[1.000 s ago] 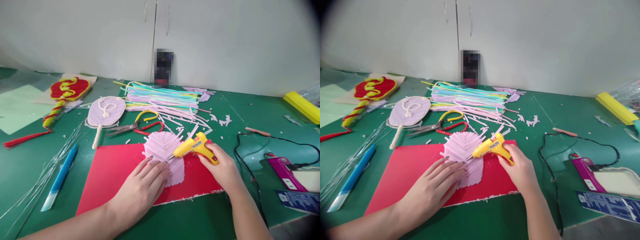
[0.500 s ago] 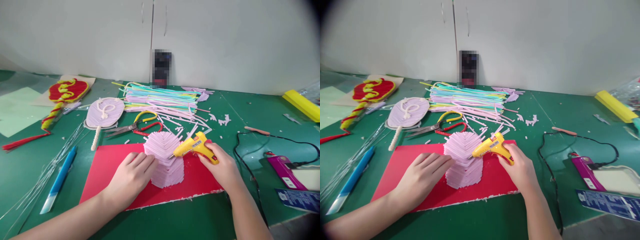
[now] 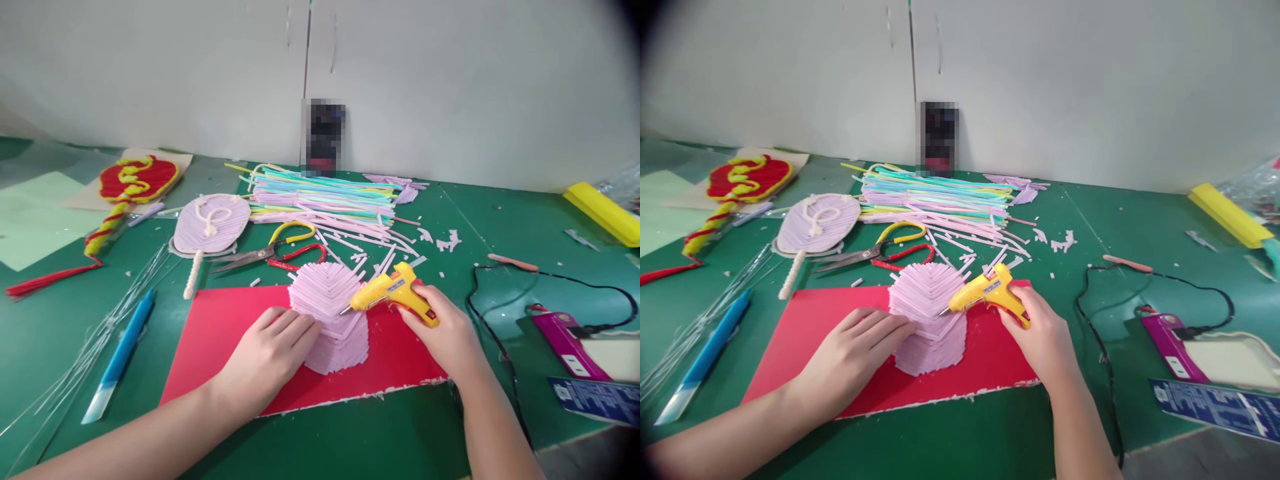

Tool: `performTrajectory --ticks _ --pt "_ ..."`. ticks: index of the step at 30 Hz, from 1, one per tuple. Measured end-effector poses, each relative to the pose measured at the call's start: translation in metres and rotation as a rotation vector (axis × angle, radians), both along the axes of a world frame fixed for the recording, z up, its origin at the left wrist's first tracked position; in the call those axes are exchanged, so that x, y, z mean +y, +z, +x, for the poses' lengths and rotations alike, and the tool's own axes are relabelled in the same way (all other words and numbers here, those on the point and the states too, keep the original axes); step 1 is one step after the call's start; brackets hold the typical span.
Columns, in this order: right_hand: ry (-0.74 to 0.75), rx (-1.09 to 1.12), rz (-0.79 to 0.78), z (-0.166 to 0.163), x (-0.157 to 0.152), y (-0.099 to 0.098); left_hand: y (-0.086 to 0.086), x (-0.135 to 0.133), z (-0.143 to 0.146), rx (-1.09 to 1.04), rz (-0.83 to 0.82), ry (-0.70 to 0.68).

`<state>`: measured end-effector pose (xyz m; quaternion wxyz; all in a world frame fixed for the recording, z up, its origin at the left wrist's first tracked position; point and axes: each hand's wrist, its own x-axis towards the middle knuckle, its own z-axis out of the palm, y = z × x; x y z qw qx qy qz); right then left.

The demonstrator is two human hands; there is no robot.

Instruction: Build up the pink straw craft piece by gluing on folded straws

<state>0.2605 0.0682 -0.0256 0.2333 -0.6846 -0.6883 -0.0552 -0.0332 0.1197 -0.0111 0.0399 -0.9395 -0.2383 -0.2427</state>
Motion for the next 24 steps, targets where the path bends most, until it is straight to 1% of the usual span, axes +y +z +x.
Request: performTrajectory --ticks 11,18,24 --pt "-0.037 0.016 -0.001 0.004 0.000 0.002 -0.002 -0.001 -0.001 0.003 -0.014 -0.004" --pt "-0.055 0.008 -0.037 0.008 0.000 0.002 -0.003 0.000 -0.001 -0.004 -0.009 0.000" --pt "-0.059 -0.004 -0.021 0.012 -0.001 0.004 -0.002 -0.001 0.000 0.012 -0.009 0.005"
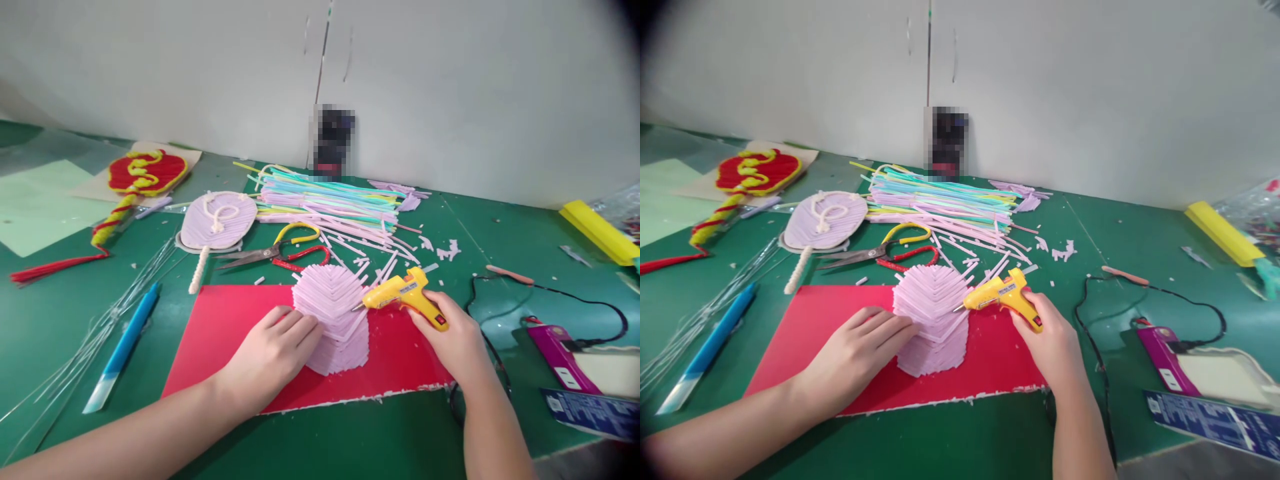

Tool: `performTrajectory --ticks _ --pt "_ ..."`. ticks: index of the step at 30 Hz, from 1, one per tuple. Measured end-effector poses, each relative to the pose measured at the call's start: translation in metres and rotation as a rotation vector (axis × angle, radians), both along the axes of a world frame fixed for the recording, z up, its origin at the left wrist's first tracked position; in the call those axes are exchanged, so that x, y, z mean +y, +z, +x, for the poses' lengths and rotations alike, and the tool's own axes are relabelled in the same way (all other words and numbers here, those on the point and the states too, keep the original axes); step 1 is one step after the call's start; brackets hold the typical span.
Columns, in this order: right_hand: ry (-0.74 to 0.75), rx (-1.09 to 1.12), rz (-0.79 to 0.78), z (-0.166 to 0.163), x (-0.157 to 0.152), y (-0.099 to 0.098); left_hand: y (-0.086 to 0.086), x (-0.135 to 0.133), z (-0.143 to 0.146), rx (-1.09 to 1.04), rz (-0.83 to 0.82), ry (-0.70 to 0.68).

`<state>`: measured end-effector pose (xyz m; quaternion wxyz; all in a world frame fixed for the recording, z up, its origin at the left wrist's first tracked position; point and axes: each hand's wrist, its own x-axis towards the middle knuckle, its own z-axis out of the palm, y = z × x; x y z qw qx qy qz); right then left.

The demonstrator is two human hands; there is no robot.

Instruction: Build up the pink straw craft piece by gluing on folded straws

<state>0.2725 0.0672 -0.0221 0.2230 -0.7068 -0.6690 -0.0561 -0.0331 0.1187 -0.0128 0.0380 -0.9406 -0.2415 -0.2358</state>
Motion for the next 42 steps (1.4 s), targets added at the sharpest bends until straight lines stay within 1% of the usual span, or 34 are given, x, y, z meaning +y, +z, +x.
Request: performTrajectory --ticks 12,18,25,31,36,39,40,42 --pt "-0.032 -0.041 0.019 0.008 -0.001 0.001 0.000 0.000 -0.001 -0.003 0.016 0.000" --pt "-0.074 -0.050 0.020 0.013 -0.002 -0.001 0.000 0.000 0.000 -0.014 0.007 -0.005" --pt "-0.096 -0.037 0.026 0.015 -0.002 -0.001 -0.001 0.001 -0.001 -0.007 0.013 -0.005" --pt "-0.132 -0.025 -0.006 0.015 -0.002 -0.002 -0.001 0.001 0.000 0.011 0.008 0.000" --pt "-0.154 -0.009 -0.008 0.015 -0.002 0.001 -0.002 0.001 -0.001 0.024 0.020 -0.002" --pt "-0.222 0.004 0.035 0.027 -0.001 0.003 -0.002 0.001 -0.002 0.029 0.029 -0.006" --pt "-0.278 0.003 0.052 0.035 -0.001 0.002 -0.002 0.001 -0.002 0.033 0.031 -0.007" --pt "-0.430 -0.014 0.018 0.054 0.002 0.001 -0.002 0.001 -0.002 0.042 0.035 -0.009"
